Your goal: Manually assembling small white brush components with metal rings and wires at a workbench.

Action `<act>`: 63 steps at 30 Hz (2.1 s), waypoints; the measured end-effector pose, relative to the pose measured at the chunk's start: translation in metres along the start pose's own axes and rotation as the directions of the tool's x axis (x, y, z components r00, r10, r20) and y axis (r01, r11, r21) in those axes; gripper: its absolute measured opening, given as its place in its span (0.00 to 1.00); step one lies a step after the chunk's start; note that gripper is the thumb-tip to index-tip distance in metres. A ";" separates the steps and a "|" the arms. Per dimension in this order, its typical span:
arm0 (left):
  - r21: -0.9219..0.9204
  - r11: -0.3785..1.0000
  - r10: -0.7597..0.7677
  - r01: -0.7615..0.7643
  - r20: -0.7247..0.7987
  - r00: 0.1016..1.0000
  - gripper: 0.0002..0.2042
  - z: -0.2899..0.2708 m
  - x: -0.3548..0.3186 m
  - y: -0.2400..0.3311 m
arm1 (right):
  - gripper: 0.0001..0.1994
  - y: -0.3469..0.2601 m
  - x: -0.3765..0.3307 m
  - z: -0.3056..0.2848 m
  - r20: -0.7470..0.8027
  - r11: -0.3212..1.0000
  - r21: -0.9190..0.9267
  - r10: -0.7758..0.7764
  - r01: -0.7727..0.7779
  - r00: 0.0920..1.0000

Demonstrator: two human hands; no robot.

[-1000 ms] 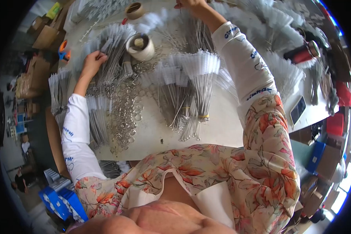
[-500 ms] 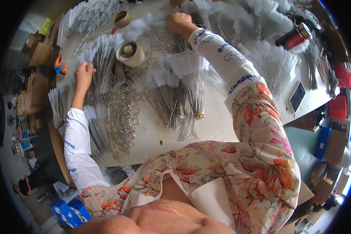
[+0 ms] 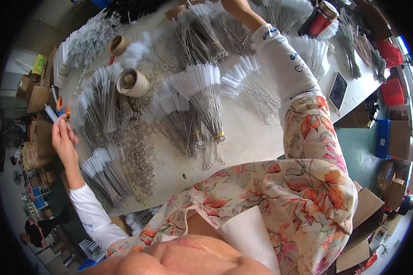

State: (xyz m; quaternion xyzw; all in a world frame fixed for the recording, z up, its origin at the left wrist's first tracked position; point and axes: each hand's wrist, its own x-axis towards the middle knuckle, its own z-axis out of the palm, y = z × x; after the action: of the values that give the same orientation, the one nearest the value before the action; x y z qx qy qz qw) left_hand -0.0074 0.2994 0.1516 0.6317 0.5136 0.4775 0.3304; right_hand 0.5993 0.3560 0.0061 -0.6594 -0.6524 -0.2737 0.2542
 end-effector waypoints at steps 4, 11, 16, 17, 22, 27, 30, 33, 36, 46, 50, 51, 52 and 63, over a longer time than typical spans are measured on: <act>0.085 0.981 -0.177 0.173 0.051 0.983 0.14 -0.029 -0.059 0.013 | 0.27 -0.090 0.004 -0.059 0.615 0.887 -0.032 0.381 -0.460 0.691; 0.047 0.971 -0.240 0.235 0.212 0.947 0.14 -0.020 -0.095 -0.003 | 0.16 -0.095 -0.018 -0.030 0.519 0.936 -0.197 0.353 -0.292 0.778; 0.003 0.975 -0.218 0.223 0.214 0.952 0.12 -0.016 -0.105 0.007 | 0.20 -0.037 -0.012 -0.002 0.452 0.856 -0.096 0.492 -0.508 0.744; -0.007 0.974 -0.218 0.225 0.219 0.951 0.12 -0.021 -0.107 0.006 | 0.23 -0.021 -0.015 0.000 0.432 0.779 0.007 0.563 -0.627 0.705; -0.065 0.975 -0.192 0.211 0.221 0.956 0.12 -0.038 -0.123 0.004 | 0.17 0.013 -0.028 -0.060 0.615 0.497 0.219 0.597 -0.839 0.514; -0.164 0.954 -0.205 0.252 0.260 0.944 0.13 -0.029 -0.127 0.004 | 0.18 -0.015 -0.048 -0.089 0.520 0.545 0.127 0.675 -0.829 0.524; -0.187 0.948 -0.200 0.257 0.277 0.940 0.12 -0.021 -0.135 0.014 | 0.18 -0.011 -0.047 -0.092 0.455 0.415 0.255 0.746 -0.873 0.487; -0.212 0.944 -0.190 0.254 0.281 0.941 0.12 -0.022 -0.150 0.016 | 0.19 -0.001 -0.032 -0.095 0.518 0.385 0.305 0.701 -0.871 0.491; -0.248 0.922 -0.222 0.297 0.290 0.931 0.12 -0.019 -0.166 0.017 | 0.19 0.019 -0.028 -0.101 0.312 0.833 0.061 0.508 -0.550 0.803; -0.398 0.858 -0.200 0.324 0.323 0.925 0.13 0.030 -0.185 0.027 | 0.11 0.014 0.026 -0.143 0.168 0.637 0.596 0.497 -0.489 0.851; -0.474 0.867 -0.047 0.154 0.230 0.972 0.12 0.052 -0.186 0.041 | 0.11 -0.093 0.022 -0.222 0.229 0.073 0.962 0.314 -0.264 0.921; -0.427 0.904 0.088 0.001 0.189 0.978 0.12 0.052 -0.186 0.039 | 0.12 -0.135 0.018 -0.230 0.262 -0.152 0.960 0.169 -0.237 0.950; -0.436 0.899 0.058 0.036 0.200 0.978 0.13 0.056 -0.183 0.046 | 0.12 -0.166 0.012 -0.244 0.258 -0.352 0.907 0.037 -0.229 0.965; -0.461 0.877 0.250 -0.138 0.192 0.949 0.09 0.129 -0.168 0.068 | 0.12 -0.327 -0.080 -0.278 0.443 -0.437 0.712 -0.328 -0.550 0.834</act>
State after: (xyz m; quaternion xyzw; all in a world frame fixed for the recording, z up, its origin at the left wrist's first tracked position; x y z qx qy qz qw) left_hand 0.1340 0.1296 0.1269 0.6427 0.2804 0.5305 0.4763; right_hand 0.2645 0.1121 0.1436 -0.2411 -0.5185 0.6238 0.5328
